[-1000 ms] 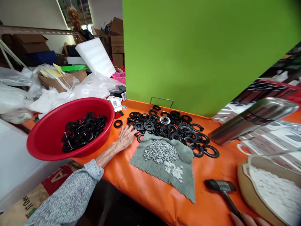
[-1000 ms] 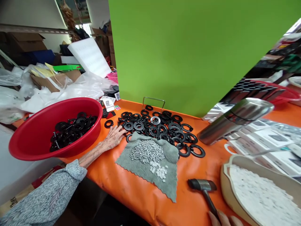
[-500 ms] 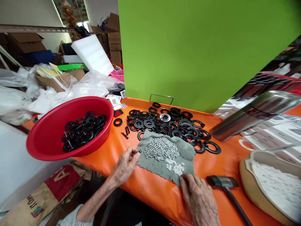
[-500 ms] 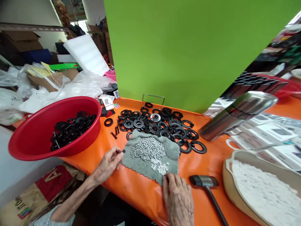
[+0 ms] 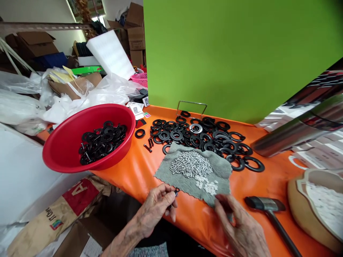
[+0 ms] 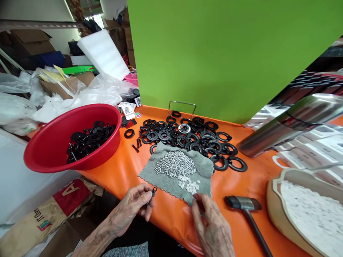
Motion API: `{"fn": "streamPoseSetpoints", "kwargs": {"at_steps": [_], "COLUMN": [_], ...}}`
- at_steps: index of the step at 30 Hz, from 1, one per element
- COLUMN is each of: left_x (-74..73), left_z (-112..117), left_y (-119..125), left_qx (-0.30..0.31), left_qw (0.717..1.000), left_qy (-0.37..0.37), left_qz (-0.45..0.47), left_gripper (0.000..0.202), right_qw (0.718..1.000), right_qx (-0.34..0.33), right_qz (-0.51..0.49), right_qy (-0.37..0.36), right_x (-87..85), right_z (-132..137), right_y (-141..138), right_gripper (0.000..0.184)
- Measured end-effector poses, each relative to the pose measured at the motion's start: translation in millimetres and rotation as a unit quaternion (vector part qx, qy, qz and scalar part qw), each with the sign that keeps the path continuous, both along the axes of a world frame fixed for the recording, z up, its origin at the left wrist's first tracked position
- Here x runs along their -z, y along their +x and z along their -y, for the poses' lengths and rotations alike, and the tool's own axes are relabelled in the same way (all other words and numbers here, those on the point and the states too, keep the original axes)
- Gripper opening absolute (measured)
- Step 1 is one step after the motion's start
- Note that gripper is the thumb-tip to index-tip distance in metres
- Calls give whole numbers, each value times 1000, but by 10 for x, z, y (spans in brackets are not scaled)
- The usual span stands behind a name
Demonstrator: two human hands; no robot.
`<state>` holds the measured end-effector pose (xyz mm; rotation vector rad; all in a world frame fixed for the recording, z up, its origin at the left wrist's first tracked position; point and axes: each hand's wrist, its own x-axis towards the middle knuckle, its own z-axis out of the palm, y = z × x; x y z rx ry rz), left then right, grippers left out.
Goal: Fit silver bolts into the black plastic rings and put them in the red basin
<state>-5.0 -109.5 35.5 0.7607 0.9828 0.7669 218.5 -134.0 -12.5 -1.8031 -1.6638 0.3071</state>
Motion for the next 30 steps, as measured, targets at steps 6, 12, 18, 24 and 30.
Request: {"fn": "streamPoseSetpoints", "kwargs": {"at_steps": [6, 12, 18, 24, 30], "left_x": [20, 11, -12, -26, 33], "left_z": [56, 110, 131, 143, 168], "left_y": [37, 79, 107, 89, 59], "left_qx": [15, 17, 36, 56, 79], "left_qw": [996, 957, 916, 888, 879], "left_qy": [54, 199, 279, 336, 354], "left_qz": [-63, -213, -285, -310, -309], "left_gripper": [33, 4, 5, 11, 11], "right_qw": [946, 888, 890, 877, 860], "right_qx": [-23, -4, -61, -87, -50], "right_qz": [-302, -446, -442, -459, -487], "right_qy": [-111, -114, -92, -113, -145], "right_x": [-198, -244, -160, -121, -173], "right_z": [117, 152, 140, 66, 96], "right_y": [-323, -601, -647, -634, -656], "right_gripper": [30, 23, 20, 24, 35]}}
